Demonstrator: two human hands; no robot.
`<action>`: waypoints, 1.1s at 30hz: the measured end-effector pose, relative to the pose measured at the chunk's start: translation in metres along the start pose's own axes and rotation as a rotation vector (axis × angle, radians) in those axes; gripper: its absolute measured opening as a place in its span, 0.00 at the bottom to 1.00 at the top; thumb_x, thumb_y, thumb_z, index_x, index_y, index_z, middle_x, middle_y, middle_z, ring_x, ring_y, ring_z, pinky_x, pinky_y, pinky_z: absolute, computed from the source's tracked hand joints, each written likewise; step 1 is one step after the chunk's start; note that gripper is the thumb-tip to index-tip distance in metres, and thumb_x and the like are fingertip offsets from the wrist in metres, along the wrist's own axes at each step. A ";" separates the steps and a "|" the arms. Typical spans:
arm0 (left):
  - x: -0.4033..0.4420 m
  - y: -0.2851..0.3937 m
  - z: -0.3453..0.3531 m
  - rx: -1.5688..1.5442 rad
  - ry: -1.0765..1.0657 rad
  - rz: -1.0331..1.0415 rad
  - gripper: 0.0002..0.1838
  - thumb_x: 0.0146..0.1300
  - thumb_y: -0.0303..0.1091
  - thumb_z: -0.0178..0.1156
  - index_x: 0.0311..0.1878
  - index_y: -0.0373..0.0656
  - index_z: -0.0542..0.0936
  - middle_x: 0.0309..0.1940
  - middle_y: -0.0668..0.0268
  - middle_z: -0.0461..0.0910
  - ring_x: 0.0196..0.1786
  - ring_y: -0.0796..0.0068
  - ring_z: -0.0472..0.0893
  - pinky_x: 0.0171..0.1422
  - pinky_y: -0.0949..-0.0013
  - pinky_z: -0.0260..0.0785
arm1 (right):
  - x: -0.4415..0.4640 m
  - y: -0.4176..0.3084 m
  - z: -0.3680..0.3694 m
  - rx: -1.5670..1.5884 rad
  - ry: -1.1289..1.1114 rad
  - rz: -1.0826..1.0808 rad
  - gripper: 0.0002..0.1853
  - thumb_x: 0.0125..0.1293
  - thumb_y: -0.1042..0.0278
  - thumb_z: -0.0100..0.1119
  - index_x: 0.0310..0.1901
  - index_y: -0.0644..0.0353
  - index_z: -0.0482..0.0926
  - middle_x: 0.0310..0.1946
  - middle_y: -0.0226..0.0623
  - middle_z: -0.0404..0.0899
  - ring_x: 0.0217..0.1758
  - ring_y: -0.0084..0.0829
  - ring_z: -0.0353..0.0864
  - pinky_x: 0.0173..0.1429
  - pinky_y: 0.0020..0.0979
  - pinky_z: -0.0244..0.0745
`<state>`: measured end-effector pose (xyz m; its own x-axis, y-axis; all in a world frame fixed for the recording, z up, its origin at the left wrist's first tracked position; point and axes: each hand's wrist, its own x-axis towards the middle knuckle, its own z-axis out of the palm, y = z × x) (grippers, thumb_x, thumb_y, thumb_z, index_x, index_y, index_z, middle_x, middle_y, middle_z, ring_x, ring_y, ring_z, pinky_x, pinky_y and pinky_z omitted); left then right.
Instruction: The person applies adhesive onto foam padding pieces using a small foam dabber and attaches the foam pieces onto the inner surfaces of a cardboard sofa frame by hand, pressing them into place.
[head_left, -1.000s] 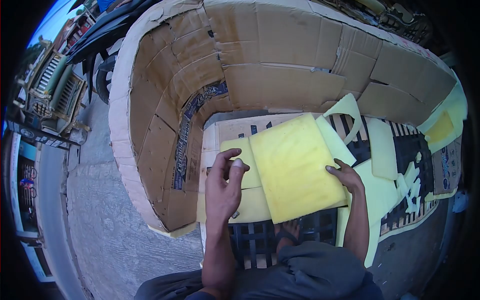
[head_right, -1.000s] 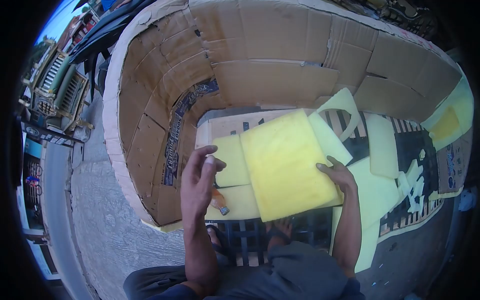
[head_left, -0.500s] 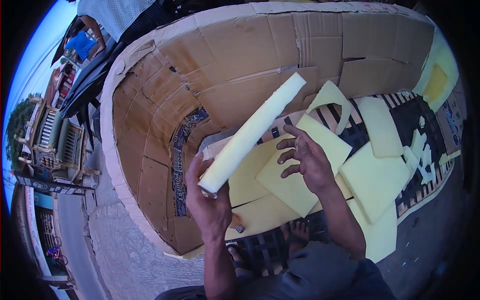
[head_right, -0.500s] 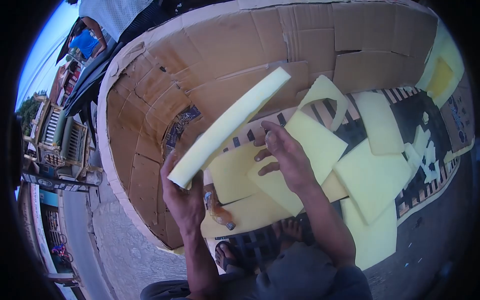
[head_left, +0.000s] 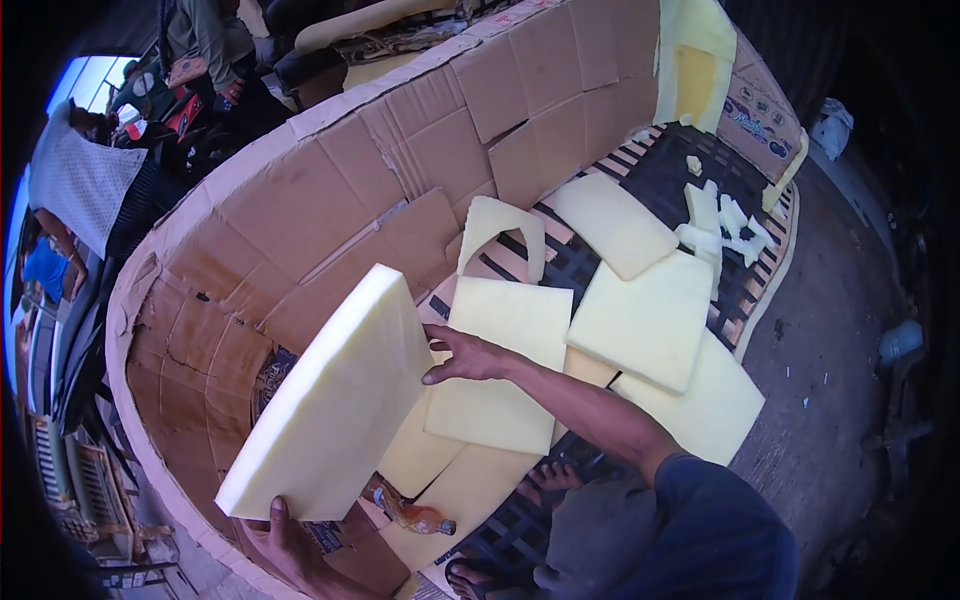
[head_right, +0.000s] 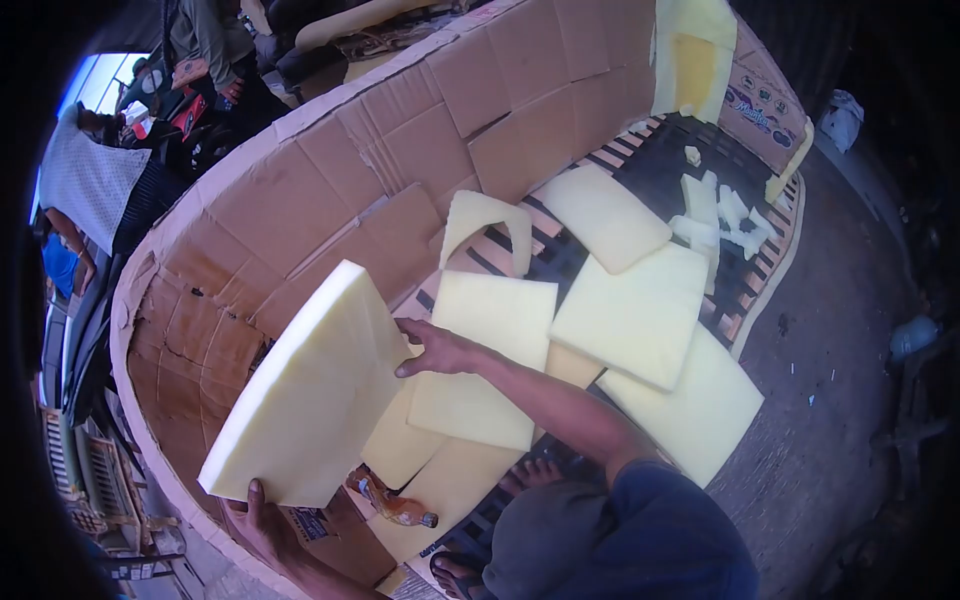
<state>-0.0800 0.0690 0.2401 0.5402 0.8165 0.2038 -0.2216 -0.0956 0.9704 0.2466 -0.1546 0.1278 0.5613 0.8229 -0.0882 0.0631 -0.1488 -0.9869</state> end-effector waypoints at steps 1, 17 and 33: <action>0.001 -0.003 -0.008 -0.057 -0.004 -0.030 0.30 0.63 0.26 0.69 0.66 0.34 0.70 0.57 0.57 0.81 0.59 0.66 0.80 0.69 0.59 0.68 | 0.004 0.006 0.005 0.005 -0.002 -0.003 0.49 0.59 0.61 0.76 0.78 0.54 0.58 0.68 0.43 0.72 0.76 0.43 0.67 0.80 0.43 0.62; 0.008 -0.052 0.052 0.727 0.347 -0.140 0.44 0.65 0.33 0.67 0.79 0.35 0.55 0.72 0.41 0.64 0.73 0.47 0.68 0.78 0.53 0.57 | 0.078 0.051 0.070 -0.355 0.471 -0.149 0.34 0.55 0.54 0.79 0.59 0.60 0.74 0.42 0.39 0.74 0.45 0.38 0.75 0.50 0.41 0.74; 0.024 -0.092 0.041 0.857 0.452 -0.179 0.43 0.61 0.38 0.69 0.72 0.30 0.56 0.64 0.36 0.69 0.68 0.40 0.70 0.74 0.49 0.59 | 0.158 0.065 0.146 -0.265 0.420 -0.286 0.30 0.60 0.64 0.73 0.63 0.56 0.73 0.46 0.49 0.74 0.50 0.53 0.76 0.53 0.49 0.73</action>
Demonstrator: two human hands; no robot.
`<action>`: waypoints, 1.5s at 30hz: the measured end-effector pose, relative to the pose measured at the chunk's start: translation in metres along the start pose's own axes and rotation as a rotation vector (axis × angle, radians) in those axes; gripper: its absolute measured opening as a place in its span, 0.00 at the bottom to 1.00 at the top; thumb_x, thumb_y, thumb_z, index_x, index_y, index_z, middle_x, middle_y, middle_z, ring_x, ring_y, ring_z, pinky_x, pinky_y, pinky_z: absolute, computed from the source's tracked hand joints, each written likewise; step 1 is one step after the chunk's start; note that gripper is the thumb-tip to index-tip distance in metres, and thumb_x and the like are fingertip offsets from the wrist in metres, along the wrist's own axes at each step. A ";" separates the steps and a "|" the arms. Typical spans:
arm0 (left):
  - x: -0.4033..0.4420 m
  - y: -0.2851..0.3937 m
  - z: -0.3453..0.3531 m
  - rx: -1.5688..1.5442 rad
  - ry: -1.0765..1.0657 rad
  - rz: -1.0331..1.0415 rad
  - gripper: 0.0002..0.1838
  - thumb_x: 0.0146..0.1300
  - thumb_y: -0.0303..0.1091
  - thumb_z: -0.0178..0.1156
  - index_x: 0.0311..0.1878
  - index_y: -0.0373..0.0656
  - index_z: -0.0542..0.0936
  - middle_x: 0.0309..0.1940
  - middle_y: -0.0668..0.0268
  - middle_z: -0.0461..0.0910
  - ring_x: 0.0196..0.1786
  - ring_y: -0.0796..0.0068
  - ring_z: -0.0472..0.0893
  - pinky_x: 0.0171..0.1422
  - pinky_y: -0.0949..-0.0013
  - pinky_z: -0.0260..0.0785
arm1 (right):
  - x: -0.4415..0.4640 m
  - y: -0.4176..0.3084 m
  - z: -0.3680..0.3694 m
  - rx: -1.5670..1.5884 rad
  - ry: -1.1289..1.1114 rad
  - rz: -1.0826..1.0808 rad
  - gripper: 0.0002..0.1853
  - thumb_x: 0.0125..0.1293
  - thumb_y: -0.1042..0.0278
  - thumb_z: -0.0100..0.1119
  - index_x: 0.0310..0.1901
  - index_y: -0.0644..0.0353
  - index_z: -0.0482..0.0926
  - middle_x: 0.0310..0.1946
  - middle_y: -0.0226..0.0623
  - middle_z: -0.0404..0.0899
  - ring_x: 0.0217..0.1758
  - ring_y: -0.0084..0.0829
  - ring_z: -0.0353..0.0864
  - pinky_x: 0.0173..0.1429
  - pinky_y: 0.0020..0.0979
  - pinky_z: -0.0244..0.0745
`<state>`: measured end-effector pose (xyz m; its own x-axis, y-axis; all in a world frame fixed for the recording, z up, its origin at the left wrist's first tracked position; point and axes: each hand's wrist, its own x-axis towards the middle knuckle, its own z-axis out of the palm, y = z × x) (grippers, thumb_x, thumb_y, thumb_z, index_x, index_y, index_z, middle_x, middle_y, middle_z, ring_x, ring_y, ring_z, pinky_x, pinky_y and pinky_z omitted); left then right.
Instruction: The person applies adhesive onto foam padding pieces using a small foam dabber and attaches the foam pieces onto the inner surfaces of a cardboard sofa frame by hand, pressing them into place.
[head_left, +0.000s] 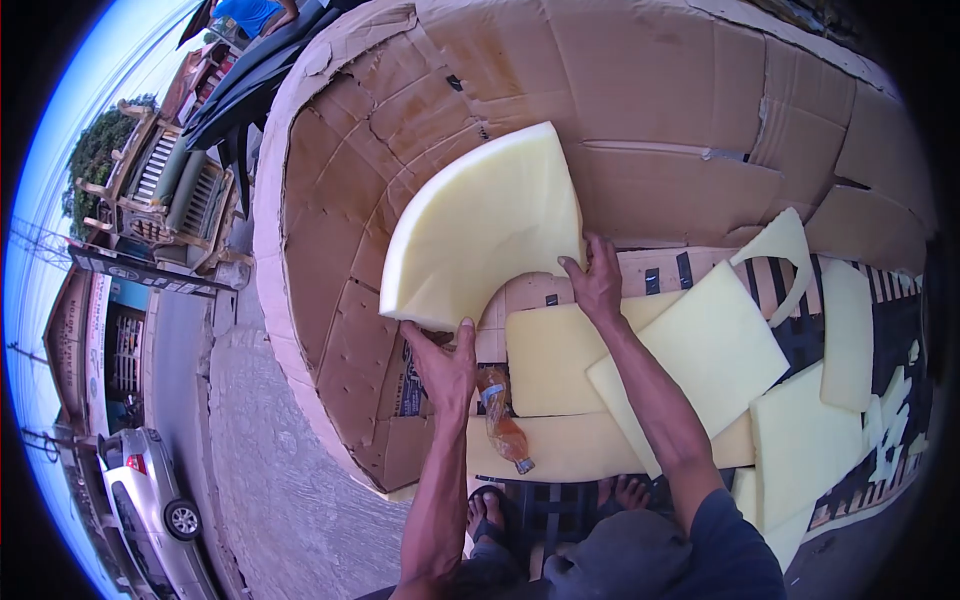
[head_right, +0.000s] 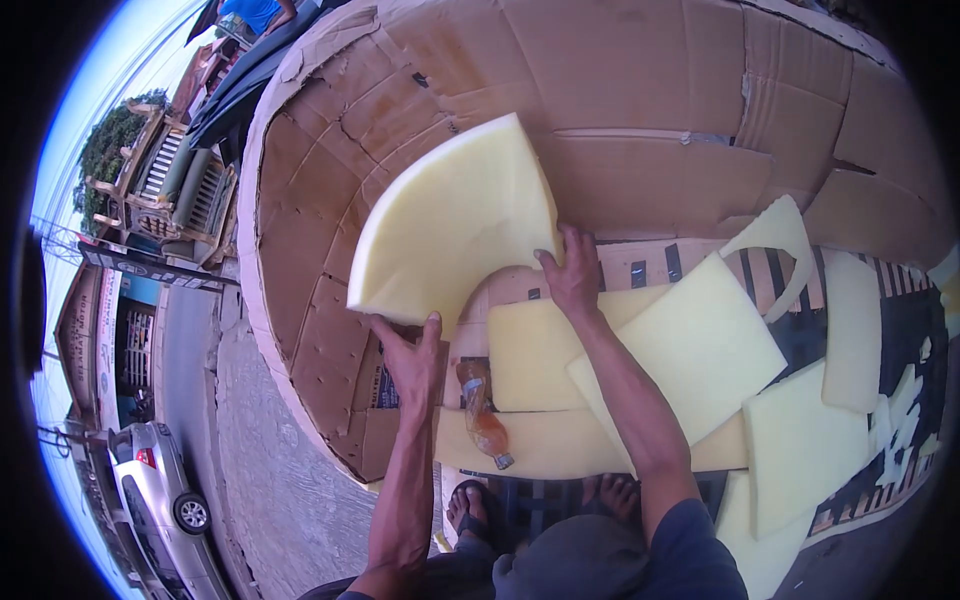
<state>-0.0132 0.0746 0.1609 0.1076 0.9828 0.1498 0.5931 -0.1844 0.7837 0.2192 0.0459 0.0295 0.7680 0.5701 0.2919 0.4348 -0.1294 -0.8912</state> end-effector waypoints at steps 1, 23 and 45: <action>-0.008 0.008 -0.003 0.069 0.053 0.012 0.40 0.64 0.38 0.67 0.71 0.29 0.57 0.62 0.34 0.71 0.65 0.37 0.73 0.72 0.47 0.61 | 0.005 0.005 0.001 -0.023 -0.037 -0.028 0.30 0.60 0.63 0.73 0.63 0.55 0.73 0.49 0.49 0.75 0.53 0.52 0.77 0.56 0.49 0.74; -0.014 -0.053 0.027 0.075 0.106 -0.080 0.39 0.70 0.33 0.63 0.75 0.31 0.53 0.65 0.35 0.70 0.68 0.41 0.72 0.74 0.48 0.60 | 0.027 0.032 0.047 0.014 -0.003 -0.118 0.29 0.60 0.65 0.73 0.62 0.56 0.73 0.50 0.49 0.74 0.52 0.55 0.77 0.54 0.49 0.76; 0.015 -0.040 0.027 -0.107 0.062 -0.046 0.40 0.70 0.41 0.65 0.75 0.28 0.57 0.67 0.43 0.68 0.68 0.56 0.69 0.74 0.59 0.60 | 0.027 0.031 0.047 0.066 0.040 -0.084 0.26 0.59 0.70 0.72 0.59 0.56 0.74 0.49 0.47 0.76 0.53 0.54 0.78 0.55 0.48 0.76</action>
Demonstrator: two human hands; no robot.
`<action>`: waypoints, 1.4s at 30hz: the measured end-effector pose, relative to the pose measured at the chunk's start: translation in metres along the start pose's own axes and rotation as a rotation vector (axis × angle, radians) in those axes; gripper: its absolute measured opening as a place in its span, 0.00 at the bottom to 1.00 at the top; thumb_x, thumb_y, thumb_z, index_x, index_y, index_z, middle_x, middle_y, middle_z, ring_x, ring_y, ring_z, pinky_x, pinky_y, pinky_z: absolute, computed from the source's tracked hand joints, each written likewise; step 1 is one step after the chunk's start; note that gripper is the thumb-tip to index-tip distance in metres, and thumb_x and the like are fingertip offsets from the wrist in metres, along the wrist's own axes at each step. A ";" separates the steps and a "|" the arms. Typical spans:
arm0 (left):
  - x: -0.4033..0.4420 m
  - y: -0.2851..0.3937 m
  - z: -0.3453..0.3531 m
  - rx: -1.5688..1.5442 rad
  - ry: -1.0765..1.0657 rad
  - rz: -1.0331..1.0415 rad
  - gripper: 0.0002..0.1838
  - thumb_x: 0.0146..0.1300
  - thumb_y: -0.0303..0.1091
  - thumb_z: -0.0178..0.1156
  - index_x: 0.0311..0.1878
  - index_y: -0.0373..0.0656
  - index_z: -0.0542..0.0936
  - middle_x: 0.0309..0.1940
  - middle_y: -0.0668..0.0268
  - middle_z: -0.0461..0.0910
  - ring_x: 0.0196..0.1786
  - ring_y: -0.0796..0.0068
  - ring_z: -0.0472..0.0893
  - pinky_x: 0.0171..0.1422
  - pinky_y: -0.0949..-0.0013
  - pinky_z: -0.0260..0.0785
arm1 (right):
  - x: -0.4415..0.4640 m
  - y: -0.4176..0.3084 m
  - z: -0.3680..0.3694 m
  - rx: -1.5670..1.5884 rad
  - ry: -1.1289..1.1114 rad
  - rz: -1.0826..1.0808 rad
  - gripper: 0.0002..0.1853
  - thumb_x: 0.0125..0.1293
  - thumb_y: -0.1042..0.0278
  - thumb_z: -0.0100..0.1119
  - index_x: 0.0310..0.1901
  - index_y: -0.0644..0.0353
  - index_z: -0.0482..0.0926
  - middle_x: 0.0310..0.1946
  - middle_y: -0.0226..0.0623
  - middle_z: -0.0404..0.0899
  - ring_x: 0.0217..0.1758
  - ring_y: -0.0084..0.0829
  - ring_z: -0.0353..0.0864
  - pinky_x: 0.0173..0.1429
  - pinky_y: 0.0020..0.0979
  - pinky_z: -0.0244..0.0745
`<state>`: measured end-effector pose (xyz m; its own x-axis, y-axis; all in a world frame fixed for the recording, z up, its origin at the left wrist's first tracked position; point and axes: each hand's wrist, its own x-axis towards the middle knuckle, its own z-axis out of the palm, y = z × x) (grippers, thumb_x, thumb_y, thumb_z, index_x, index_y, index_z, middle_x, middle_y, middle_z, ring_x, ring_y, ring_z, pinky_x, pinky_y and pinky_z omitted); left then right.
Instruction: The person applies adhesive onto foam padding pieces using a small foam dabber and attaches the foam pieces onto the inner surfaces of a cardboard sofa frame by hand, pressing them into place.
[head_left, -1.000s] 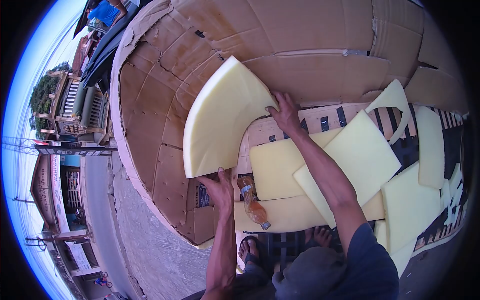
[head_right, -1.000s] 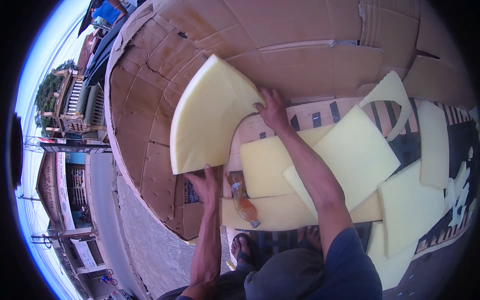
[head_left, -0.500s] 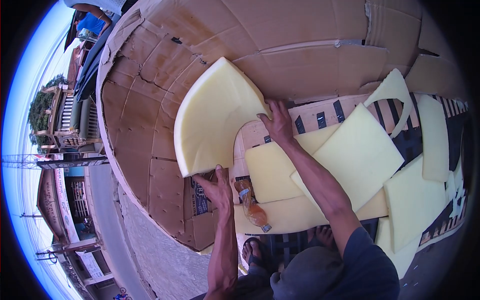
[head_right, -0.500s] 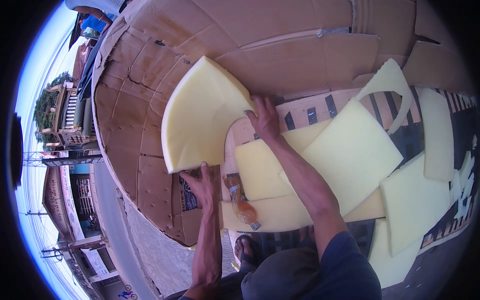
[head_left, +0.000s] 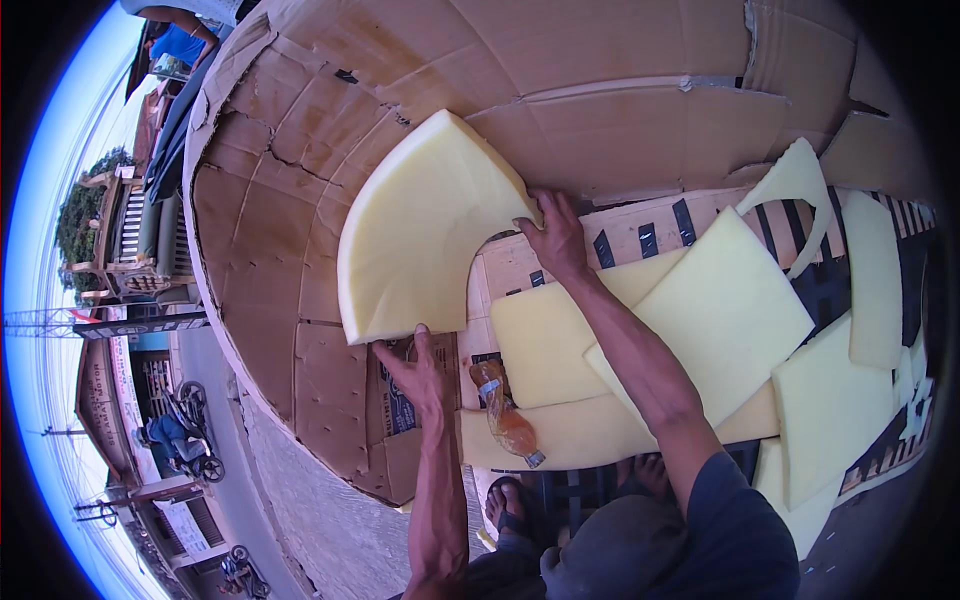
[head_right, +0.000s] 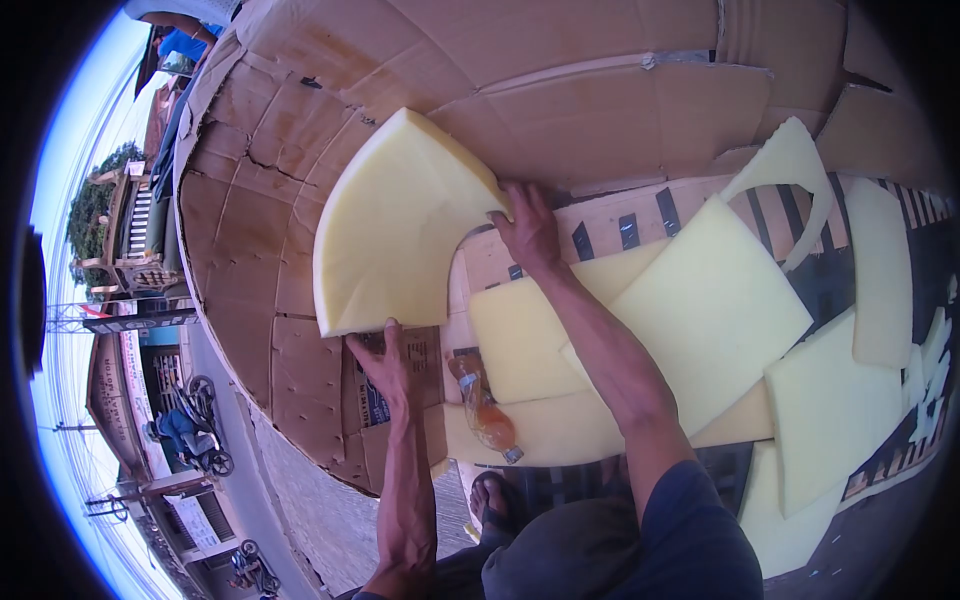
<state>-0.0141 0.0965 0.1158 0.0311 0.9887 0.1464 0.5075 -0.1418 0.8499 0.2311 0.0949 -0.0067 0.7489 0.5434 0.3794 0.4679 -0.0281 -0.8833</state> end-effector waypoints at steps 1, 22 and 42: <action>-0.002 0.002 -0.001 -0.001 -0.002 -0.003 0.40 0.70 0.41 0.65 0.75 0.28 0.57 0.67 0.43 0.68 0.68 0.56 0.69 0.74 0.59 0.60 | -0.001 0.000 -0.001 -0.003 -0.001 0.001 0.26 0.59 0.70 0.72 0.59 0.56 0.74 0.49 0.47 0.76 0.53 0.54 0.78 0.55 0.48 0.76; -0.037 0.014 -0.008 0.046 0.084 0.039 0.46 0.70 0.39 0.66 0.79 0.34 0.48 0.73 0.43 0.59 0.74 0.52 0.62 0.81 0.52 0.49 | -0.025 -0.057 -0.050 -0.056 0.055 -0.172 0.25 0.59 0.73 0.72 0.57 0.62 0.74 0.42 0.44 0.74 0.45 0.45 0.78 0.48 0.44 0.76; -0.005 -0.022 -0.003 0.076 0.107 0.024 0.37 0.75 0.40 0.61 0.77 0.32 0.56 0.70 0.44 0.67 0.70 0.53 0.69 0.77 0.54 0.58 | -0.011 0.009 0.010 0.064 -0.049 -0.018 0.25 0.62 0.69 0.70 0.59 0.57 0.73 0.49 0.51 0.75 0.53 0.55 0.78 0.54 0.49 0.77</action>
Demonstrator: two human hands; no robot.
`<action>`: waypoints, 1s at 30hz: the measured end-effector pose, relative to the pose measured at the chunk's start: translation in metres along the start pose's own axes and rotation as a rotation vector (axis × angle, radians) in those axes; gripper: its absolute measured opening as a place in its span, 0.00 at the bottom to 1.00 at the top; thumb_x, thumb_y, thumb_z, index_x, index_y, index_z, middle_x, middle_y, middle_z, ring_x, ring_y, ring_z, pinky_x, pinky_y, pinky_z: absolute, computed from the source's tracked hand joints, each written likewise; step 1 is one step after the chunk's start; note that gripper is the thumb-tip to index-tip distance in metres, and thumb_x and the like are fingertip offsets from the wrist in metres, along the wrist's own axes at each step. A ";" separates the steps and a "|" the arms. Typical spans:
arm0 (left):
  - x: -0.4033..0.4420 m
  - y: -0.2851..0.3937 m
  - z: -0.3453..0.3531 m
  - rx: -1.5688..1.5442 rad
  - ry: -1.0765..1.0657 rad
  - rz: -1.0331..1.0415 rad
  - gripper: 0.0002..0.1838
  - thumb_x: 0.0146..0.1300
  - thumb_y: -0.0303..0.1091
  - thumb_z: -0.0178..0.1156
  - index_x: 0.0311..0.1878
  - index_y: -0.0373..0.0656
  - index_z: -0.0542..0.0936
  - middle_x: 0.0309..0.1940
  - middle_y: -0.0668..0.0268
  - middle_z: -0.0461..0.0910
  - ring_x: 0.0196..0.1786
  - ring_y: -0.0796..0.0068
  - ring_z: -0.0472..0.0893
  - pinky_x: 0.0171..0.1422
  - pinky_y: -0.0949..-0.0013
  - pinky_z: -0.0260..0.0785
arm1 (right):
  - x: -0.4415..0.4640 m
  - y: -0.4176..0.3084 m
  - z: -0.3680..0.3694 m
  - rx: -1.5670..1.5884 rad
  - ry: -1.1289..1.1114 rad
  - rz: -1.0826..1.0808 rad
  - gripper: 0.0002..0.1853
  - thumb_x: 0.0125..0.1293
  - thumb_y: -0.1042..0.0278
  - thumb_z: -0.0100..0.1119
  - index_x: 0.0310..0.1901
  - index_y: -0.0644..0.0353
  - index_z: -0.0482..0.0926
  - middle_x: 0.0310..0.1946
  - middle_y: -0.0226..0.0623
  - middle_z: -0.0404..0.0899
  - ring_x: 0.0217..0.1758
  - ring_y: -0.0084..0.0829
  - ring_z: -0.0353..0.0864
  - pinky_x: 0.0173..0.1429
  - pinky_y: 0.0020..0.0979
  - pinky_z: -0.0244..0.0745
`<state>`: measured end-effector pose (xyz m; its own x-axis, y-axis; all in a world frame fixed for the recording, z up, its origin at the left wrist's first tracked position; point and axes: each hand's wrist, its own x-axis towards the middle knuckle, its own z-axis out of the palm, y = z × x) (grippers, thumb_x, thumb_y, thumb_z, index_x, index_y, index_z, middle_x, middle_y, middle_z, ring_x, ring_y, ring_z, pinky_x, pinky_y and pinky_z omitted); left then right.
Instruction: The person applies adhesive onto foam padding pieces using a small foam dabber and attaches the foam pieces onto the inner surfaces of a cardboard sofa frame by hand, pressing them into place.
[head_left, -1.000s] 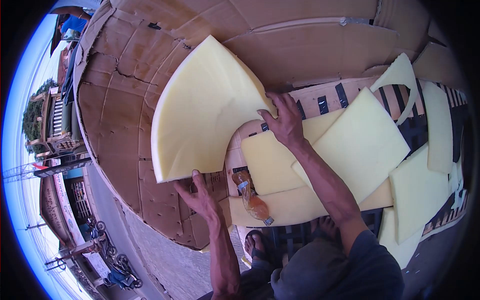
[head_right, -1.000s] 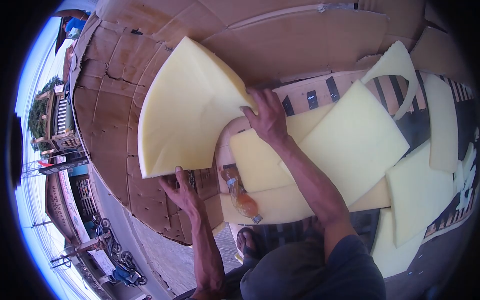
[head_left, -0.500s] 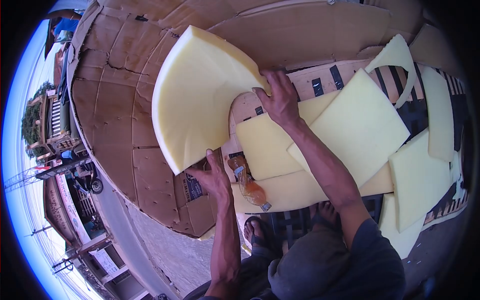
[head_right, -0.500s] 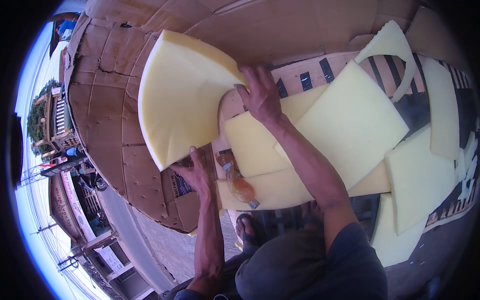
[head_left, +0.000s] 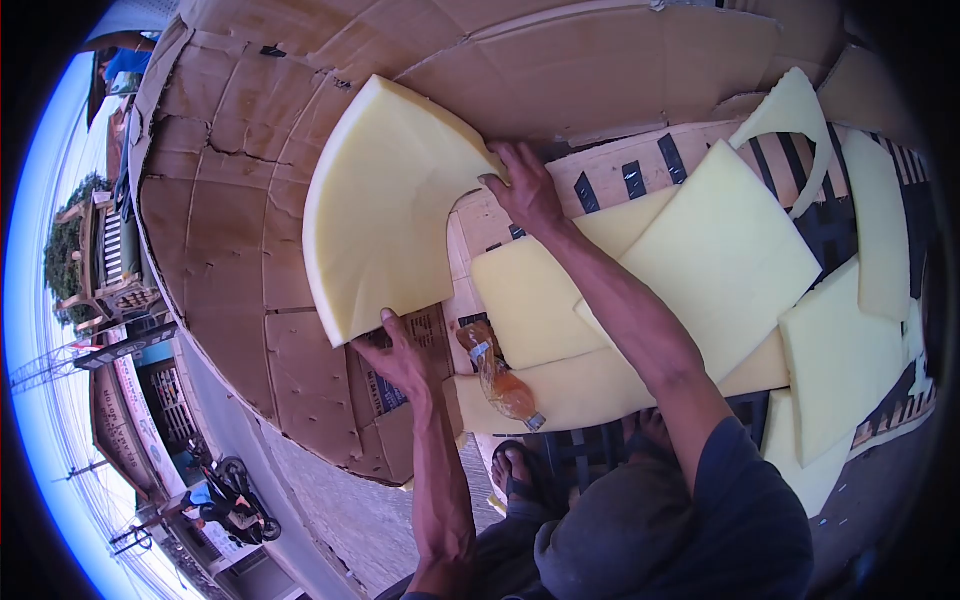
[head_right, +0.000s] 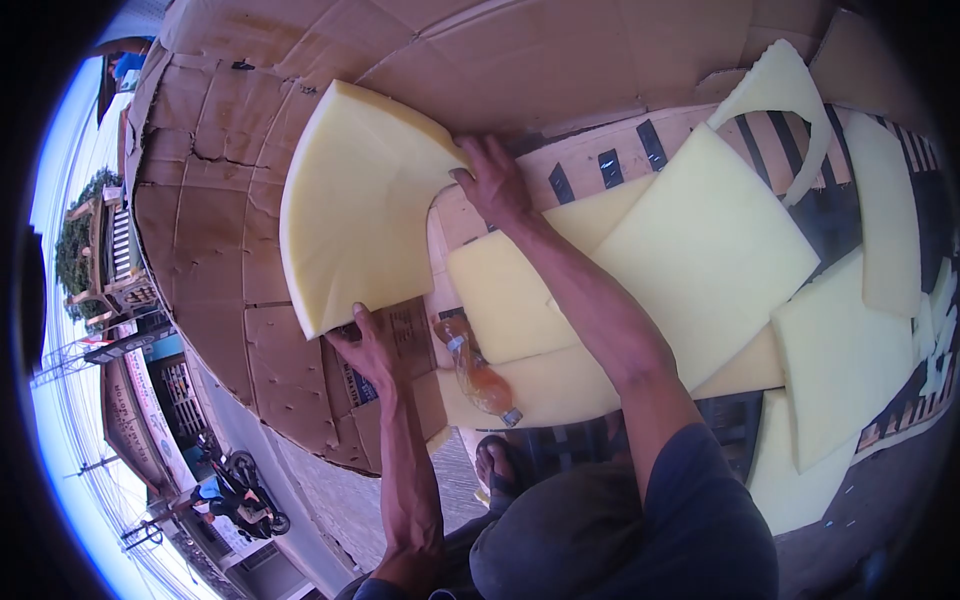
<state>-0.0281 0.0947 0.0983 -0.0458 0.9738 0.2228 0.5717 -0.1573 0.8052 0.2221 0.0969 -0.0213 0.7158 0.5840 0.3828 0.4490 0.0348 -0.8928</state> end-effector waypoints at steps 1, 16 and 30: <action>0.002 -0.002 0.002 -0.025 -0.027 0.039 0.37 0.75 0.41 0.60 0.77 0.32 0.56 0.70 0.44 0.67 0.70 0.53 0.69 0.77 0.54 0.58 | 0.006 0.004 0.000 0.000 0.002 -0.003 0.25 0.62 0.69 0.70 0.59 0.57 0.73 0.49 0.51 0.75 0.53 0.55 0.78 0.54 0.49 0.77; 0.015 -0.004 -0.002 -0.257 -0.051 0.006 0.32 0.76 0.40 0.61 0.73 0.29 0.63 0.66 0.48 0.72 0.66 0.61 0.72 0.74 0.57 0.61 | 0.000 0.014 0.021 -0.067 0.049 -0.012 0.27 0.66 0.66 0.68 0.64 0.59 0.70 0.54 0.50 0.75 0.56 0.55 0.77 0.58 0.48 0.75; 0.015 0.002 -0.012 -0.121 -0.071 0.006 0.38 0.75 0.44 0.62 0.76 0.29 0.59 0.69 0.47 0.70 0.68 0.60 0.71 0.74 0.59 0.62 | -0.029 -0.027 0.057 1.038 0.426 0.931 0.39 0.68 0.79 0.56 0.77 0.58 0.49 0.69 0.50 0.62 0.57 0.43 0.83 0.45 0.38 0.88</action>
<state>-0.0374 0.1067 0.1102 0.0184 0.9813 0.1917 0.4684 -0.1779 0.8654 0.1587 0.1252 -0.0219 0.7097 0.4485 -0.5433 -0.7045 0.4521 -0.5471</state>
